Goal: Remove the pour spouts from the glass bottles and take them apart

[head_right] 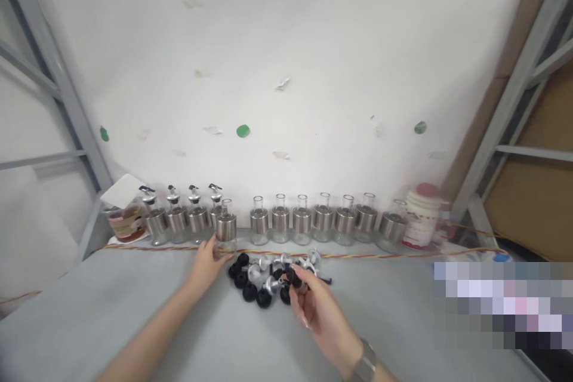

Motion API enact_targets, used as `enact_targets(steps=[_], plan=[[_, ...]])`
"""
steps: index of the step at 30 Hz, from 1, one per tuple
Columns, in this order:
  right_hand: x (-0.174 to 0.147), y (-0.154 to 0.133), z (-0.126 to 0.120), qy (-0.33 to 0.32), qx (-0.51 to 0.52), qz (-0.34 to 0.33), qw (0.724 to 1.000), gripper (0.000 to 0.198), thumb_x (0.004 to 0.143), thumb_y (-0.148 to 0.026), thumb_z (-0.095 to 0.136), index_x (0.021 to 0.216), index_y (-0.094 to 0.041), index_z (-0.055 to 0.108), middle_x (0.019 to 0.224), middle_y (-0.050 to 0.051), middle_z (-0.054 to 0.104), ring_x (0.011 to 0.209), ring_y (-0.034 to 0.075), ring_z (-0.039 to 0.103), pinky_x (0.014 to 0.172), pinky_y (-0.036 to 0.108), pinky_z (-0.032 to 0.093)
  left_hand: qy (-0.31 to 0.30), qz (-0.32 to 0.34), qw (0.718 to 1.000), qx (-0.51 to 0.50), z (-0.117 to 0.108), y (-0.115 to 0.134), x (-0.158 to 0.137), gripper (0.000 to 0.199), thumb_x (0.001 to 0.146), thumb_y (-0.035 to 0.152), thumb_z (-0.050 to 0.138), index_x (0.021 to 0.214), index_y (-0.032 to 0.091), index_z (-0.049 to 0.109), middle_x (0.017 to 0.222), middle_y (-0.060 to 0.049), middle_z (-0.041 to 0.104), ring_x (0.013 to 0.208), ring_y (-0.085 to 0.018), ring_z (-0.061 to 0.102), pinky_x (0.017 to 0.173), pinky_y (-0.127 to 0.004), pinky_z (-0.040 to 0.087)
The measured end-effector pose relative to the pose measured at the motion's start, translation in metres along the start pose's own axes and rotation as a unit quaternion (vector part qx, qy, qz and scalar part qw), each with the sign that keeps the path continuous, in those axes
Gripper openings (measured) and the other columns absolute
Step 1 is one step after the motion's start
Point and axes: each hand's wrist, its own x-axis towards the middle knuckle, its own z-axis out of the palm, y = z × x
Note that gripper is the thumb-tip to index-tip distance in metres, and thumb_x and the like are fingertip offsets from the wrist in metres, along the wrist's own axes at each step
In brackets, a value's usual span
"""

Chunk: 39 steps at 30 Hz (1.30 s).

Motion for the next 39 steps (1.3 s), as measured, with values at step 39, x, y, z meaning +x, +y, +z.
enact_targets(steps=[39], plan=[[0.000, 0.028, 0.007, -0.048, -0.085, 0.000, 0.995, 0.036, 0.069, -0.051, 0.059, 0.072, -0.018, 0.044, 0.042, -0.009, 0.045, 0.028, 0.003, 0.034, 0.027, 0.013, 0.024, -0.156, 0.385, 0.903, 0.106, -0.024, 0.094, -0.078, 0.022, 0.083, 0.033, 0.040, 0.094, 0.016, 0.048, 0.085, -0.009, 0.055, 0.076, -0.021, 0.052, 0.062, -0.034, 0.046]])
